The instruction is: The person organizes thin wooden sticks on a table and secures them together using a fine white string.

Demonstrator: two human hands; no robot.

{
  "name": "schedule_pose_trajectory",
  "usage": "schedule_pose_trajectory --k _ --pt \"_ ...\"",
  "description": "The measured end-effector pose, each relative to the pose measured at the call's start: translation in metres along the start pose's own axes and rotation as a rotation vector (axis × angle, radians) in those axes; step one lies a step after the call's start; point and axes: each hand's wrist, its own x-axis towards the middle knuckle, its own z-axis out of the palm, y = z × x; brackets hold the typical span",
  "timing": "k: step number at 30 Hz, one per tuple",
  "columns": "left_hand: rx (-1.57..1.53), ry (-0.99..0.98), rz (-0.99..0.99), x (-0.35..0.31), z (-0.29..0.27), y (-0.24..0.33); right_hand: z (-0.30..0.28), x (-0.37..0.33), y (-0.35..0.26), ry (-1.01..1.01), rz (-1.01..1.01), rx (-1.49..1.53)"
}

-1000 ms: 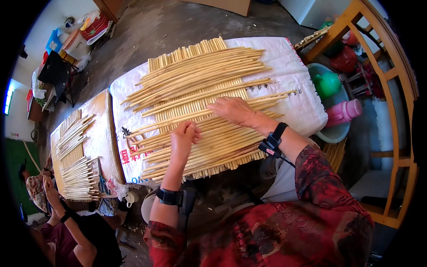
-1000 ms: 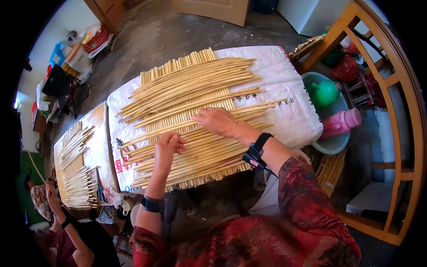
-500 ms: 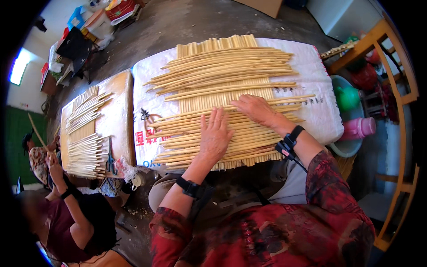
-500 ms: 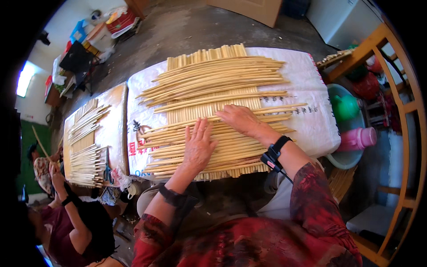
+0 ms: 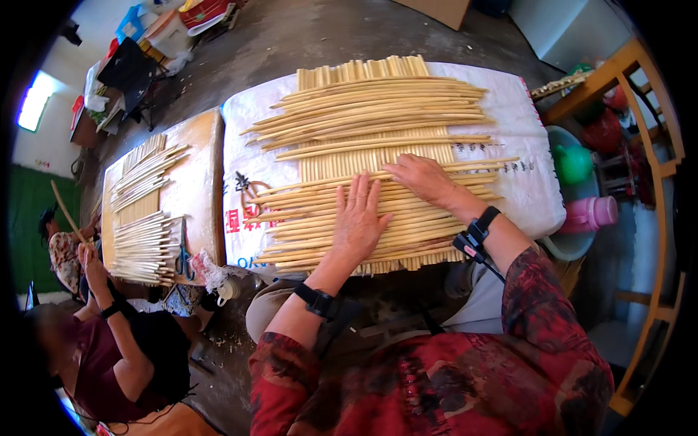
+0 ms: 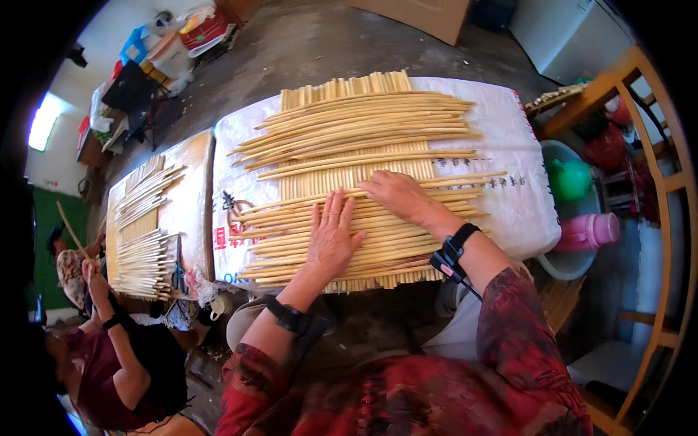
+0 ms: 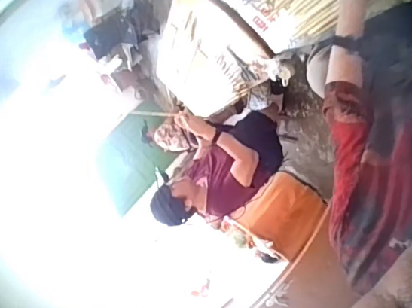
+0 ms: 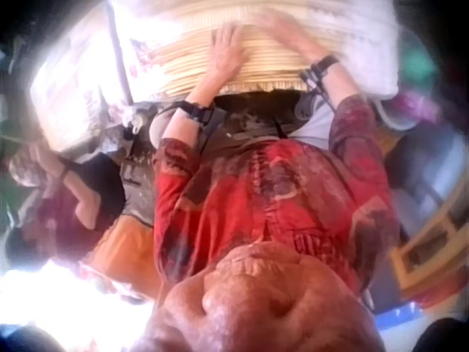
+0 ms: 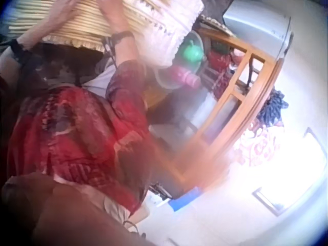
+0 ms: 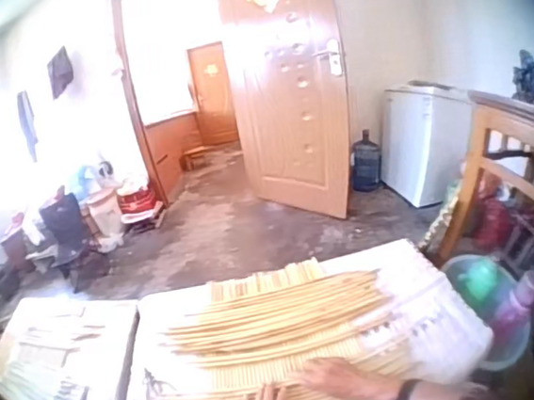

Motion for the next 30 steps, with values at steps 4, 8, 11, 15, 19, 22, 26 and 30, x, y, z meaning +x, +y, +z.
schedule_pose_trajectory --k 4,8,11,15,19,22,26,30 --pt "0.016 -0.014 -0.016 0.001 0.000 0.001 0.000 0.000 0.002 -0.008 -0.002 0.005" --pt "0.033 -0.028 -0.029 0.002 0.003 0.003 -0.002 -0.001 0.001 -0.013 0.021 0.039" --pt "0.024 -0.038 -0.027 0.002 0.003 0.002 -0.004 -0.001 -0.001 -0.005 0.035 0.047" --pt "0.021 -0.043 -0.032 0.003 0.003 0.003 -0.002 0.000 -0.001 0.004 0.036 0.042" --pt "0.019 -0.021 -0.039 0.005 0.003 0.002 -0.003 0.001 -0.001 -0.027 0.047 0.047" --pt "0.052 0.028 -0.020 0.010 0.006 -0.003 -0.002 0.000 0.000 -0.010 0.027 0.035" --pt "0.060 0.132 -0.006 0.022 0.001 -0.011 0.000 0.000 0.002 -0.013 0.017 0.018" --pt "-0.017 0.186 -0.004 0.035 -0.006 -0.014 0.002 -0.002 0.004 0.043 0.001 0.026"
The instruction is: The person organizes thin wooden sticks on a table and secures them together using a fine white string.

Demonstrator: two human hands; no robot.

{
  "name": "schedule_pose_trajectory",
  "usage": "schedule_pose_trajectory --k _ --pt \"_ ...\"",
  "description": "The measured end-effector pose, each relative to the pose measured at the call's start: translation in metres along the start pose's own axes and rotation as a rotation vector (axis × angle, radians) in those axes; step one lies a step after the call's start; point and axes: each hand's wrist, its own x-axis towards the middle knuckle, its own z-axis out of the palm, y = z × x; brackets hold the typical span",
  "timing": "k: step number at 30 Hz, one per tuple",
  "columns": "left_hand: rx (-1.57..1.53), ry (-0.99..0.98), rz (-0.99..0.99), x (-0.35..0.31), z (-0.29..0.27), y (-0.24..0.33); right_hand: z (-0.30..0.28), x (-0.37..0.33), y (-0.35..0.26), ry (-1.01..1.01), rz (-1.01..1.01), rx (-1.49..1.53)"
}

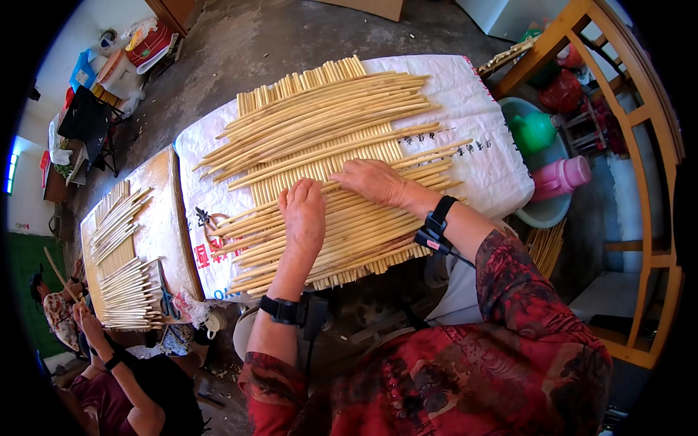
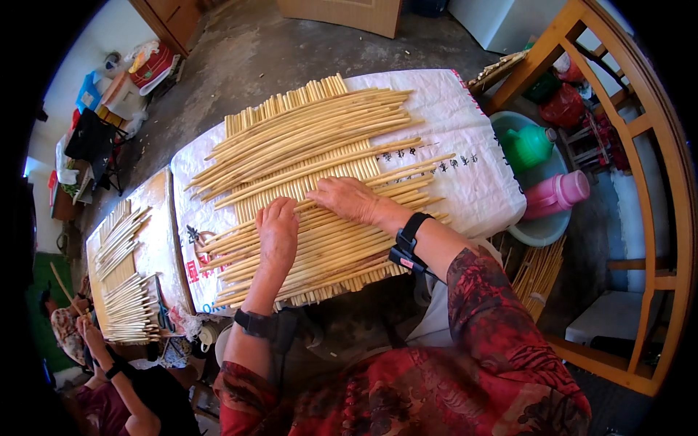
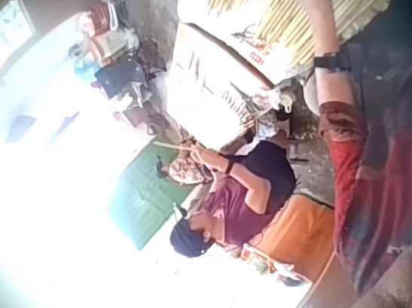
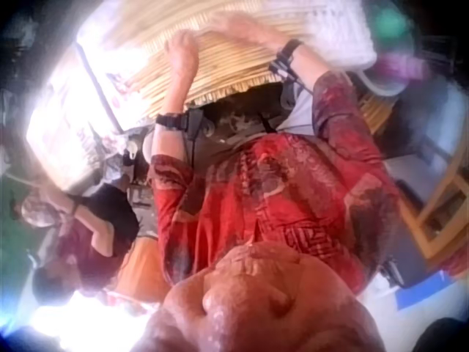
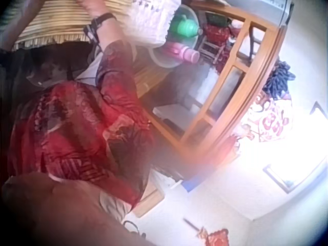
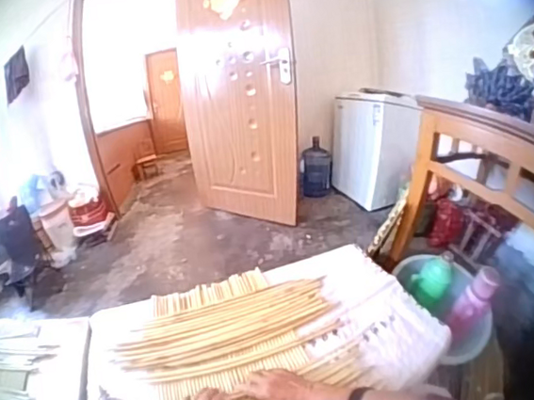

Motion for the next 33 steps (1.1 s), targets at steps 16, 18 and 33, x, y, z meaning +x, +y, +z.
schedule_pose_trajectory --k 16,18,33 --pt "-0.030 -0.039 0.036 0.021 0.010 -0.007 -0.008 0.003 -0.004 -0.012 -0.002 -0.050" --pt "-0.025 -0.085 0.043 0.023 0.007 -0.006 -0.013 0.005 -0.006 0.016 -0.025 -0.056" --pt "-0.519 -0.649 -0.130 0.039 -0.065 0.005 -0.056 0.008 -0.029 0.167 -0.290 -0.216"
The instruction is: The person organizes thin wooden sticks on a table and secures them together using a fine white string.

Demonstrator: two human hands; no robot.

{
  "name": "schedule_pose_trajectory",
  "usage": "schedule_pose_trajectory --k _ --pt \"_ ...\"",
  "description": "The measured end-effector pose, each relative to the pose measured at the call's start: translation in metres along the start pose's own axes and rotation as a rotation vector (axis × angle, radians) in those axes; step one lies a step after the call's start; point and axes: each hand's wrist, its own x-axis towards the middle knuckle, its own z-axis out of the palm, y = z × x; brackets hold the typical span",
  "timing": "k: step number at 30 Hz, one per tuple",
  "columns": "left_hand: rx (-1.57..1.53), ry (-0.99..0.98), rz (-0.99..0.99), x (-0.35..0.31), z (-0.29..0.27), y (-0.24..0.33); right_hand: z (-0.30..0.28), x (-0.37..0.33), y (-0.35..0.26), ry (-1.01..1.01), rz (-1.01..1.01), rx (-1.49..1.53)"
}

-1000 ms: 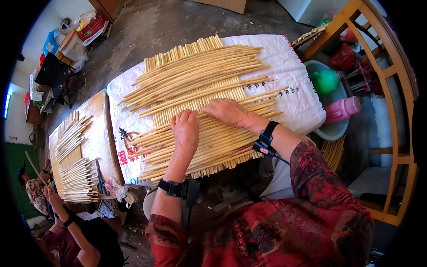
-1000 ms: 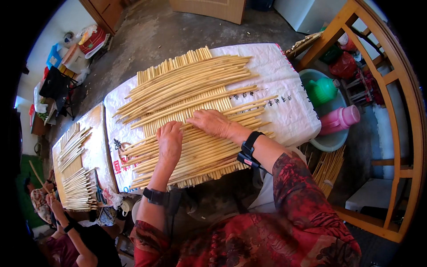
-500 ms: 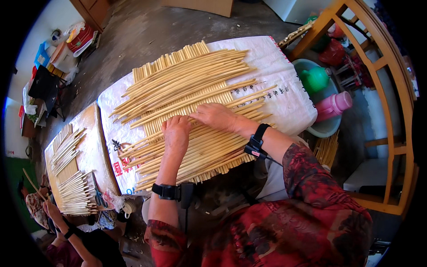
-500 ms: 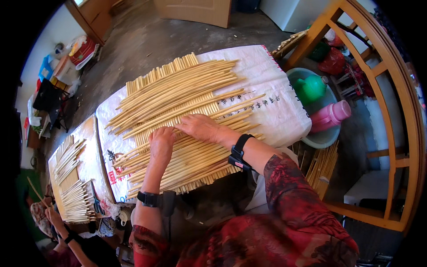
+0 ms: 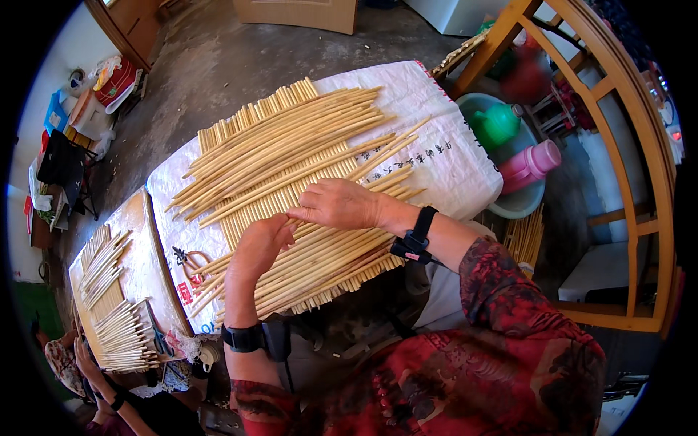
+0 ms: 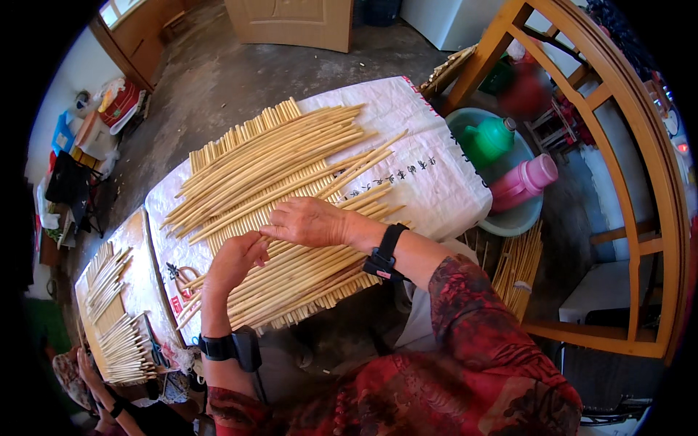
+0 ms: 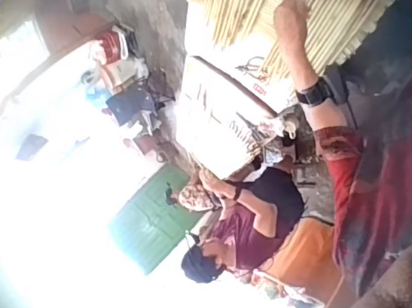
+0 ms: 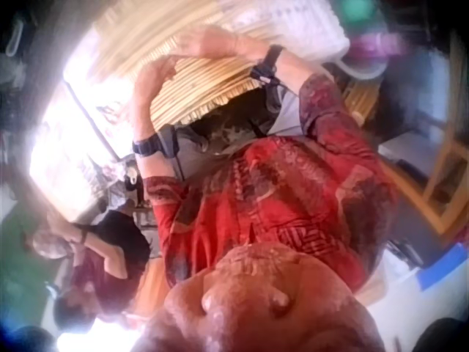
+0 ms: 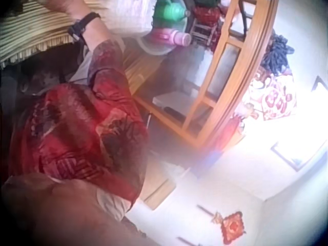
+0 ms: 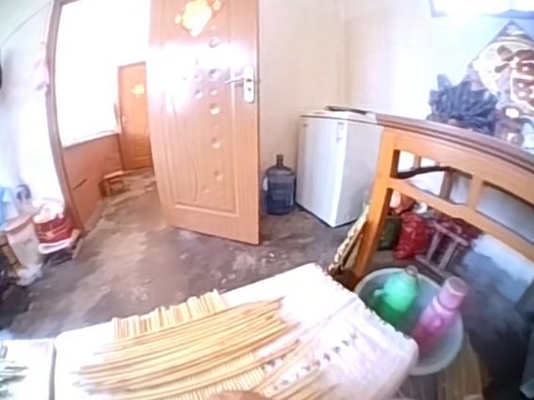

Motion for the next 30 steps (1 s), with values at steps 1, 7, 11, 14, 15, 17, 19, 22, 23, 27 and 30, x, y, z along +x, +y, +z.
schedule_pose_trajectory --k 1,7,11,14,15,17,19,22,23,27,30 --pt "-0.107 -0.051 -0.038 -0.003 -0.004 0.004 -0.003 0.001 -0.001 0.003 -0.020 0.004" --pt "-0.231 -0.105 -0.119 -0.009 -0.007 0.017 -0.009 0.003 -0.001 -0.061 -0.023 -0.006" --pt "-0.272 0.009 -0.024 -0.007 0.004 0.006 -0.016 0.007 0.005 0.035 -0.040 0.004" --pt "-0.319 0.104 -0.112 -0.009 -0.002 -0.003 -0.040 0.020 0.012 0.178 -0.021 -0.003" --pt "-0.341 0.139 -0.130 -0.008 -0.004 -0.005 -0.048 0.016 0.018 0.238 0.060 -0.053" --pt "-0.433 0.154 -0.174 -0.012 -0.012 0.001 -0.054 -0.007 0.041 0.268 0.205 -0.168" --pt "-0.459 0.208 -0.179 -0.017 -0.016 0.000 -0.060 -0.011 0.035 0.204 0.591 0.085" --pt "-0.462 0.226 -0.140 -0.016 -0.016 -0.001 -0.037 -0.036 0.036 -0.055 0.750 0.082" --pt "-0.460 0.235 -0.128 -0.015 -0.015 -0.003 -0.030 -0.039 0.031 -0.103 0.728 0.103" --pt "-0.481 0.266 -0.122 -0.013 -0.015 -0.006 -0.019 -0.041 0.040 -0.233 0.777 0.005" --pt "-0.510 0.260 -0.141 -0.012 -0.012 -0.005 -0.009 -0.043 0.043 -0.402 0.644 -0.066"
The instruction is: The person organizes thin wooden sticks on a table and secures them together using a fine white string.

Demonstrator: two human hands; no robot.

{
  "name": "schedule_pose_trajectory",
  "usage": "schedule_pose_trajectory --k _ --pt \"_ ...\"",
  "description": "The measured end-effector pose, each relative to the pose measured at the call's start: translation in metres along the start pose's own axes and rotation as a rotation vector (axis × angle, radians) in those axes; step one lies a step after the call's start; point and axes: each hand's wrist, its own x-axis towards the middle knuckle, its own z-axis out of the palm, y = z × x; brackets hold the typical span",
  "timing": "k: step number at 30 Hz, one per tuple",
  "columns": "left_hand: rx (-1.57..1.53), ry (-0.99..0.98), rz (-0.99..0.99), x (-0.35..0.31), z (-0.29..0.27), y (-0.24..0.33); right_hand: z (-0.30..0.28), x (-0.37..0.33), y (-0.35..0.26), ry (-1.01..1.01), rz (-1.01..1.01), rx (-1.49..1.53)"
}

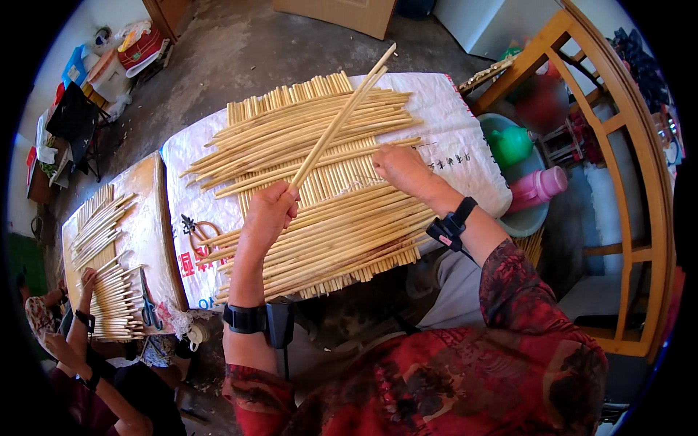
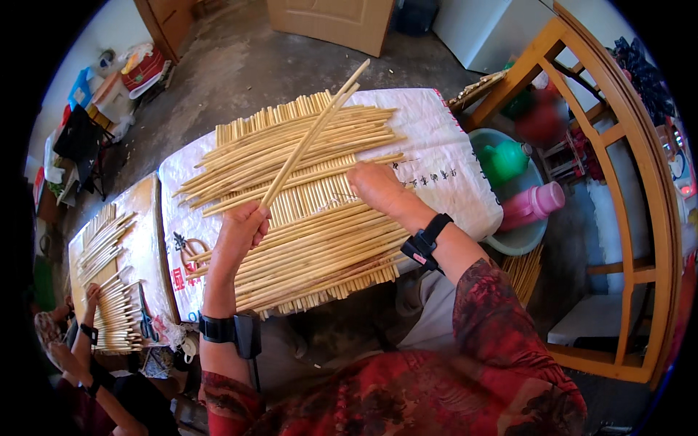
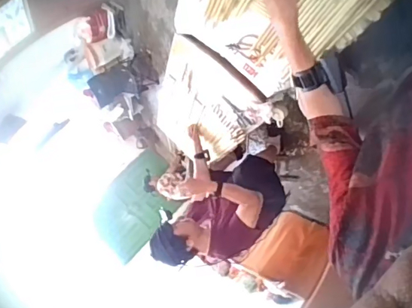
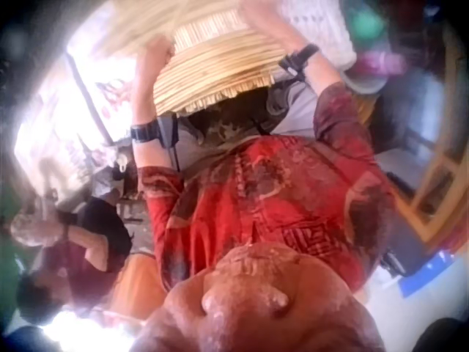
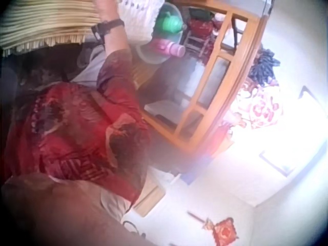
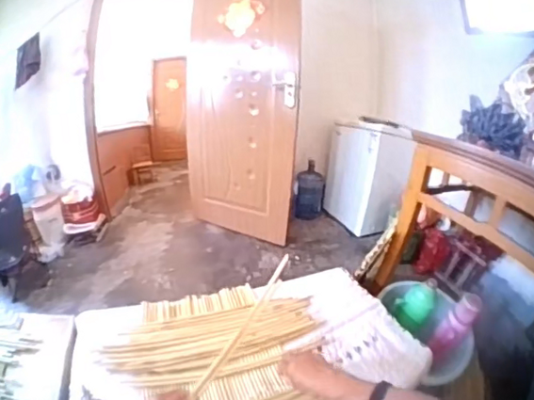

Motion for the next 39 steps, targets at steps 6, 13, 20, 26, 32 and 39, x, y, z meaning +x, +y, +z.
schedule_pose_trajectory --k 6,13,20,26,32,39 --pt "-0.009 -0.024 -0.004 0.003 0.001 0.000 0.030 0.006 -0.001 -0.068 -0.033 -0.108" --pt "-0.106 -0.099 0.019 0.001 0.001 0.003 0.008 0.011 -0.008 -0.041 0.145 0.123" --pt "-0.203 -0.089 -0.029 -0.009 -0.006 0.020 -0.054 0.006 -0.085 0.161 0.109 0.900" --pt "-0.341 -0.144 -0.051 -0.008 -0.005 0.028 -0.037 0.006 -0.110 0.233 -0.056 0.854" --pt "-0.432 -0.136 -0.055 -0.008 -0.013 0.028 -0.032 0.011 -0.114 0.239 -0.122 0.882" --pt "-0.488 -0.133 -0.088 -0.005 -0.017 0.025 -0.033 0.015 -0.108 0.184 -0.176 0.895"
